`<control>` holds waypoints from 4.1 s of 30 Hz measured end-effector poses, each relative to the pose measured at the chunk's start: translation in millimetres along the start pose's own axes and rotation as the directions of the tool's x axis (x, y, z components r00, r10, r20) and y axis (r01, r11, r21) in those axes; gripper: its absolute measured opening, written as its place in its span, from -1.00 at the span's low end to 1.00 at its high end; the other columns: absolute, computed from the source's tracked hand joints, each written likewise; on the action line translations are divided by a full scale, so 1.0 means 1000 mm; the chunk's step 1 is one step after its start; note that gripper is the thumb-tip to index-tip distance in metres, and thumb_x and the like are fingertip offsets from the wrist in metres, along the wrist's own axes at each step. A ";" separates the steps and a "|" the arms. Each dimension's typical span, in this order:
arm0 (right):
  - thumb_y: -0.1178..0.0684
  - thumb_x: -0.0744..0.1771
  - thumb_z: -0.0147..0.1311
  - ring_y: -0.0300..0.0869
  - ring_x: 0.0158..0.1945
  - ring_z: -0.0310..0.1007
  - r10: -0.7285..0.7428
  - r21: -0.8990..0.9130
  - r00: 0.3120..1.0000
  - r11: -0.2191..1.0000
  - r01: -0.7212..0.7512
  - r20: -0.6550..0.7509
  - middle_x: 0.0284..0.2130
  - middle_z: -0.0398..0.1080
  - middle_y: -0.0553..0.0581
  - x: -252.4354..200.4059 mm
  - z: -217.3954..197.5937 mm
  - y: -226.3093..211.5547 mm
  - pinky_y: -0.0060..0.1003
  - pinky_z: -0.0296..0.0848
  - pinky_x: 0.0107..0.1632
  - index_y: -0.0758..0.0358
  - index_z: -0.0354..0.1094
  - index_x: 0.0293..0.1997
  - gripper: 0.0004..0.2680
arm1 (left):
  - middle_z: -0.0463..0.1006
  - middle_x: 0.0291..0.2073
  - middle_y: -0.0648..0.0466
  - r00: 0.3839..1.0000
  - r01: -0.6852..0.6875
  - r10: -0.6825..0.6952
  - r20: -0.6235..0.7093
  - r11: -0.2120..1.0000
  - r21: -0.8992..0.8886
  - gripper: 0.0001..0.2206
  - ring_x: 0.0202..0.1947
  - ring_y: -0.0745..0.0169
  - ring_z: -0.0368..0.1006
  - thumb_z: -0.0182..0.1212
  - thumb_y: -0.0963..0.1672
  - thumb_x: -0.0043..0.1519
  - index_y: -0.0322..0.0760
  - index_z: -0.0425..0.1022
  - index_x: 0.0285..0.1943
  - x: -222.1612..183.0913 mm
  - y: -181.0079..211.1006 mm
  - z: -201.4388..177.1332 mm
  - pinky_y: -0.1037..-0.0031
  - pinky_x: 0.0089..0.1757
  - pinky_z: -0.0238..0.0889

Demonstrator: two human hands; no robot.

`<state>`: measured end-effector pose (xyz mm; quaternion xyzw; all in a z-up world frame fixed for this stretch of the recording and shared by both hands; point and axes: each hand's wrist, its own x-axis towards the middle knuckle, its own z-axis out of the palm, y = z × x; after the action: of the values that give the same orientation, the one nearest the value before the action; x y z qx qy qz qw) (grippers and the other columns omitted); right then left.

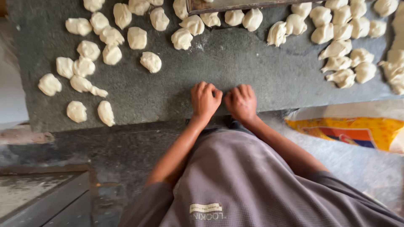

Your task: The person rolls small portions of dough into long cylindrical shapes on a dark countertop and places them in neat rows onto a metal baking tray.

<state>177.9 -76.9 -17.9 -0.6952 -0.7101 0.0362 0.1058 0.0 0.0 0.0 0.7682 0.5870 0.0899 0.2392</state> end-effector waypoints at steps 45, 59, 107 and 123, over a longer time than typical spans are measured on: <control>0.29 0.34 0.25 -0.08 -0.15 0.56 -0.323 0.706 0.924 -0.606 -0.367 0.203 -0.20 0.54 0.28 0.015 -0.208 0.032 -0.19 0.57 -0.05 0.44 0.51 -0.08 -0.90 | 0.51 -0.10 0.09 0.951 0.299 -0.178 0.252 0.337 -0.892 -0.72 -0.15 0.33 0.46 0.31 -0.05 0.25 -0.21 0.43 0.05 0.034 0.078 -0.040 0.49 -0.24 0.32; -0.12 0.35 0.11 0.21 -0.04 0.32 0.356 -0.077 0.884 0.915 -0.395 -0.303 -0.13 0.35 0.36 -0.048 -0.105 0.075 0.09 0.29 0.02 0.34 0.34 -0.01 -0.71 | 0.48 -0.27 0.08 0.806 -0.110 0.218 -0.551 0.969 0.223 -0.80 -0.18 0.02 0.42 0.35 0.00 0.22 -0.14 0.52 -0.25 -0.051 -0.027 -0.071 0.00 -0.08 0.24; -0.14 0.34 0.21 0.18 0.04 0.32 -0.204 0.154 0.979 0.968 0.197 0.030 -0.01 0.34 0.36 0.013 -0.134 0.008 0.07 0.33 0.11 0.41 0.37 0.07 -0.63 | 0.47 -0.04 -0.12 0.928 -0.332 0.331 -0.172 0.943 0.021 -0.65 0.06 -0.10 0.37 0.16 0.03 0.31 -0.34 0.46 0.03 -0.044 -0.002 -0.079 0.09 0.06 0.26; -0.28 0.47 -0.19 0.34 0.60 -0.27 -0.101 0.149 0.994 0.984 0.096 0.029 0.51 -0.20 0.62 0.144 -0.084 0.032 0.18 -0.25 0.57 0.57 -0.19 0.53 -0.39 | -0.06 0.58 -0.29 0.958 -0.173 0.173 -0.227 0.985 0.018 -0.31 0.57 -0.20 -0.16 -0.24 0.15 0.49 -0.44 0.04 0.61 0.113 0.017 -0.092 -0.01 0.45 -0.32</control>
<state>224.4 59.0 71.6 -0.6486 -0.7409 0.0960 0.1456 9.2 127.5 72.2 0.8010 0.5409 0.1987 0.1623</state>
